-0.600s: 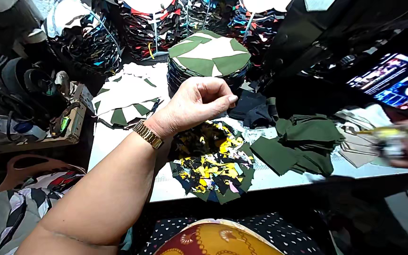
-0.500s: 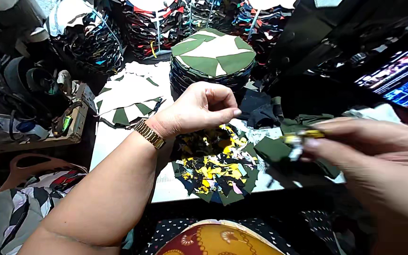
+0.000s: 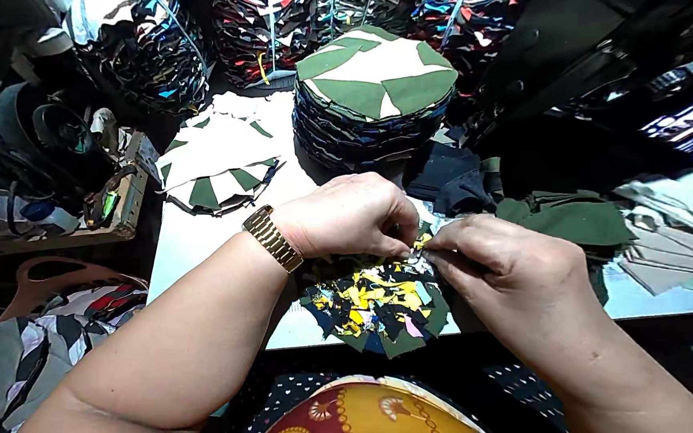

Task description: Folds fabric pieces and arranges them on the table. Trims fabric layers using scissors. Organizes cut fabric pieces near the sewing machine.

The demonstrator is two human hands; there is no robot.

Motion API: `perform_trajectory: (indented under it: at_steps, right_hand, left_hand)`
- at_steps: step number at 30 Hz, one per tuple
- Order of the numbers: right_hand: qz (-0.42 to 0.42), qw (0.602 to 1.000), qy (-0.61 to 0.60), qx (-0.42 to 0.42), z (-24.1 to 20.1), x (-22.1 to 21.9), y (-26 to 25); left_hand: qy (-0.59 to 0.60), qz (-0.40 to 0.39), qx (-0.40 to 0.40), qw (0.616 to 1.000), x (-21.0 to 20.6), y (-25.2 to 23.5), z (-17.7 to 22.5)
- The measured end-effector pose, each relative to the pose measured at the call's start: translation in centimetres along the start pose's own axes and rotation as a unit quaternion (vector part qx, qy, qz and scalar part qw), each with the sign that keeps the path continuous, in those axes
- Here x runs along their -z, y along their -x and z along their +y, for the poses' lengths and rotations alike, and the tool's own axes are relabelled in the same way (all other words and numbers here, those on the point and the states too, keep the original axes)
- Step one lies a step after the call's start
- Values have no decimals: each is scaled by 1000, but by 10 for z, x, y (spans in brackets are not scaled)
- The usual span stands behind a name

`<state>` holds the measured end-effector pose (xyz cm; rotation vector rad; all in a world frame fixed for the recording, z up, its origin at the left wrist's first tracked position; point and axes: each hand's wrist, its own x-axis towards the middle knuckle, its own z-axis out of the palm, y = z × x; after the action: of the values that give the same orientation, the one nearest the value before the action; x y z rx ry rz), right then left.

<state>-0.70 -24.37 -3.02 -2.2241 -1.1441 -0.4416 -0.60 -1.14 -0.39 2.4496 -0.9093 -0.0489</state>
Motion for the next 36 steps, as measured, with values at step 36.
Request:
perform_trajectory:
  at_steps: [36]
  right_hand:
    - [-50, 990, -129, -20, -7, 20, 27]
  left_hand:
    - [38, 60, -10, 997, 5, 2, 4]
